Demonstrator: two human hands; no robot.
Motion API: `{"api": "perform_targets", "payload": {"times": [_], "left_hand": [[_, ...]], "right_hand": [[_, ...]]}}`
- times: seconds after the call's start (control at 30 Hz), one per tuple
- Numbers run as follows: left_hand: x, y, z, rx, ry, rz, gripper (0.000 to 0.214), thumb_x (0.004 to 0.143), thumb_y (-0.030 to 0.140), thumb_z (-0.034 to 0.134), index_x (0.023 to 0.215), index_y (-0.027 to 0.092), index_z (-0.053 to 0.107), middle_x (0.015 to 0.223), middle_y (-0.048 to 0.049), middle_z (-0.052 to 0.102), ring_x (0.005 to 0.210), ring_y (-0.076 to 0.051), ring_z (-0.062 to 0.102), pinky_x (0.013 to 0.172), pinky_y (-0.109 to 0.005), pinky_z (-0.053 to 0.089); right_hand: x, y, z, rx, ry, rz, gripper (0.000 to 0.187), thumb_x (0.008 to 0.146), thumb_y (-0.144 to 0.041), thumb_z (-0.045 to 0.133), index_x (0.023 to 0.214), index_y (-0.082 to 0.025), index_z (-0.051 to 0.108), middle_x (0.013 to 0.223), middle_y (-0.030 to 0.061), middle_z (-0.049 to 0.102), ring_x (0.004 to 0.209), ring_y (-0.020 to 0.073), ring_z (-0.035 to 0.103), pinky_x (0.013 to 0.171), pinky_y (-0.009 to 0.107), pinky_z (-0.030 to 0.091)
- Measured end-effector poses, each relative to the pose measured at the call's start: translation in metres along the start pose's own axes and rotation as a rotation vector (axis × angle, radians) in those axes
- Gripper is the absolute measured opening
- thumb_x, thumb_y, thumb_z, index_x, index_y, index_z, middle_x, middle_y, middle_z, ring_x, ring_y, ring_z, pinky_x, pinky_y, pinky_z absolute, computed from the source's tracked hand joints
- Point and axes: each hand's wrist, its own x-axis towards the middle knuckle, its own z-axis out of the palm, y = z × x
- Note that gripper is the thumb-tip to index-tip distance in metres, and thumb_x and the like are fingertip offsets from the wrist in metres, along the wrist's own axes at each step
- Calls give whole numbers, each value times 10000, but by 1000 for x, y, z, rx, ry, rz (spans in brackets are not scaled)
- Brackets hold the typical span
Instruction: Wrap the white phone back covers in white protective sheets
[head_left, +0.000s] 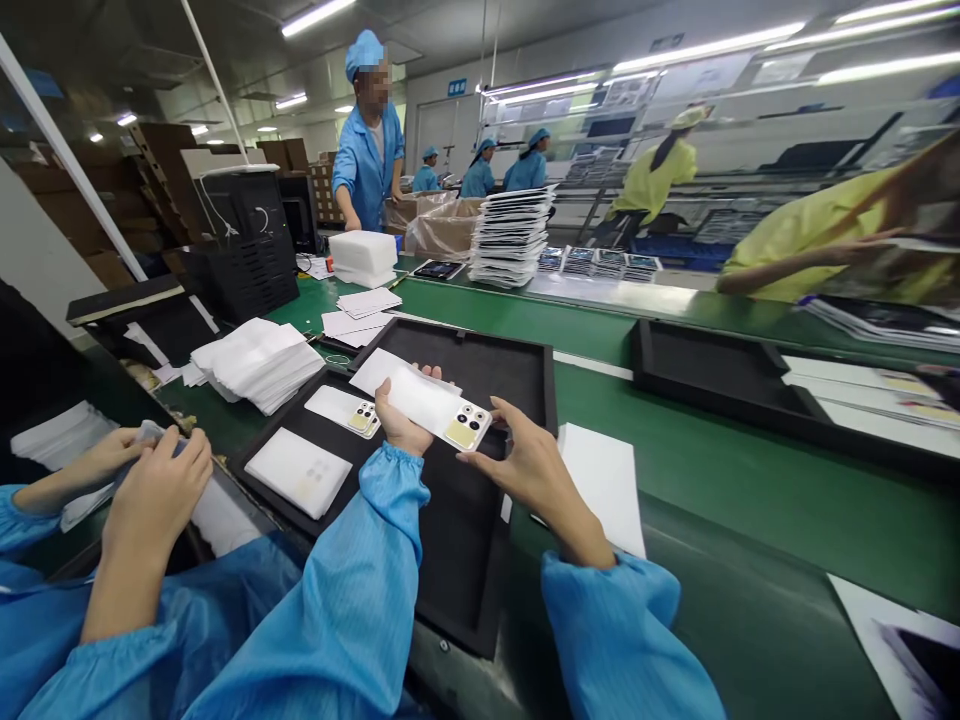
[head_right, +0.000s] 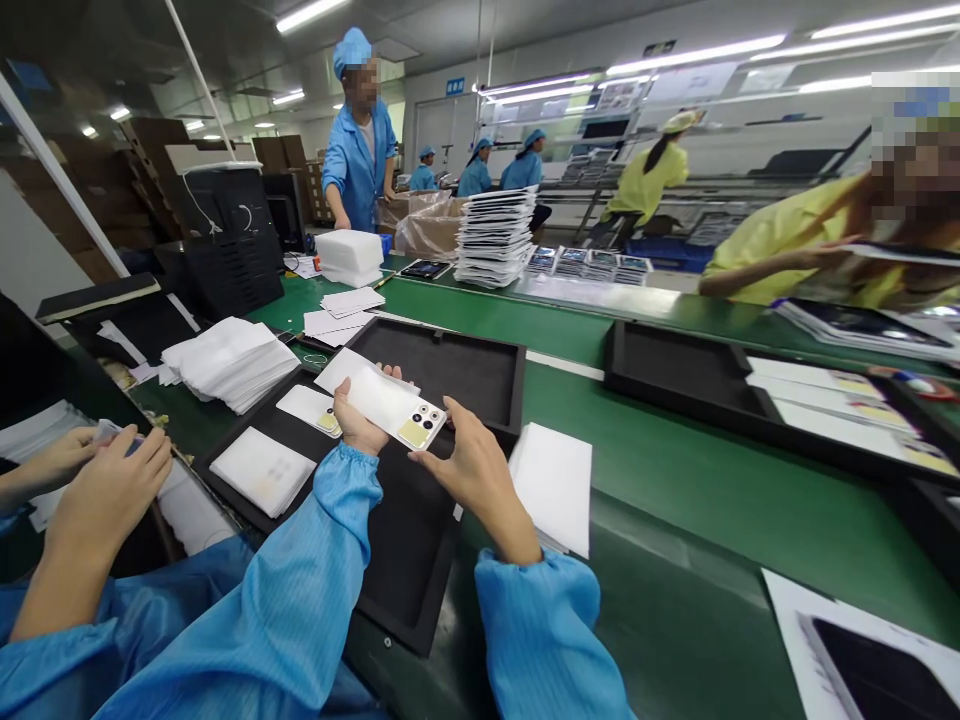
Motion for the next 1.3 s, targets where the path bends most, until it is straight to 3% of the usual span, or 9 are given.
{"api": "perform_targets", "payload": {"times": [0.13,0.43,0.67,0.83,0.9,1.03,1.1,1.2,1.3], "left_hand": [[3,-25,8,-199,-285,-270,493,899,562,324,843,236,691,984,-41,727,1122,-292,582,974,-502,460],[-6,-33,10,-270,-317,-353,528,843,575,408,868,161,734,962,-116,734,1125,-403,559,983,-581,413],[-9,-34,8,-382,-329,-402,508,863,509,371,862,157,737,971,-117,734,1135,-389,575,954,-569,444],[-22,-42,9,-164,-351,-241,441,816,516,484,845,170,757,821,-112,744,1025,-390,646,924,-606,442],[-22,-47,8,-92,-363,-169,387,785,531,528,860,226,754,769,-54,738,981,-344,680,917,-575,468],[-14,-52,3,-134,-575,-269,424,758,639,464,924,338,712,940,69,726,1048,-280,670,894,-504,547],[-10,-50,1,-84,-618,-277,399,764,608,477,933,334,712,1001,58,723,1077,-258,659,920,-458,555],[-10,-47,1,90,-596,-135,326,790,498,503,945,309,720,949,39,732,1043,-240,675,899,-411,577],[-15,-45,4,213,-540,59,253,766,419,575,918,298,737,830,10,737,923,-265,704,850,-437,589]], "right_hand": [[1,-2,9,24,83,-19,747,719,-541,695,1313,-139,486,1120,162,645,1025,333,623,858,497,521],[3,-3,11,68,141,-33,823,687,-692,665,1249,-104,535,1113,198,654,975,339,646,830,493,533],[3,16,-2,108,180,99,916,619,-729,680,1260,-91,538,1100,202,658,928,328,658,702,444,558],[1,13,0,68,206,96,835,650,-676,657,1243,-98,551,1151,217,638,932,339,658,725,480,556],[1,9,1,65,210,123,833,641,-687,639,1223,-96,562,1159,227,632,936,359,655,721,503,553],[1,-1,-2,184,172,245,805,580,-642,713,1189,-134,572,1095,193,662,945,360,656,750,503,552],[1,-6,-6,345,169,345,755,547,-593,761,1134,-150,588,1040,168,677,941,335,662,771,468,559],[1,-11,-11,548,204,465,665,556,-599,766,1034,-162,616,970,135,678,889,289,671,740,417,576],[1,-14,-11,644,210,547,601,561,-602,784,949,-165,642,845,93,662,765,245,657,615,364,583]]}}
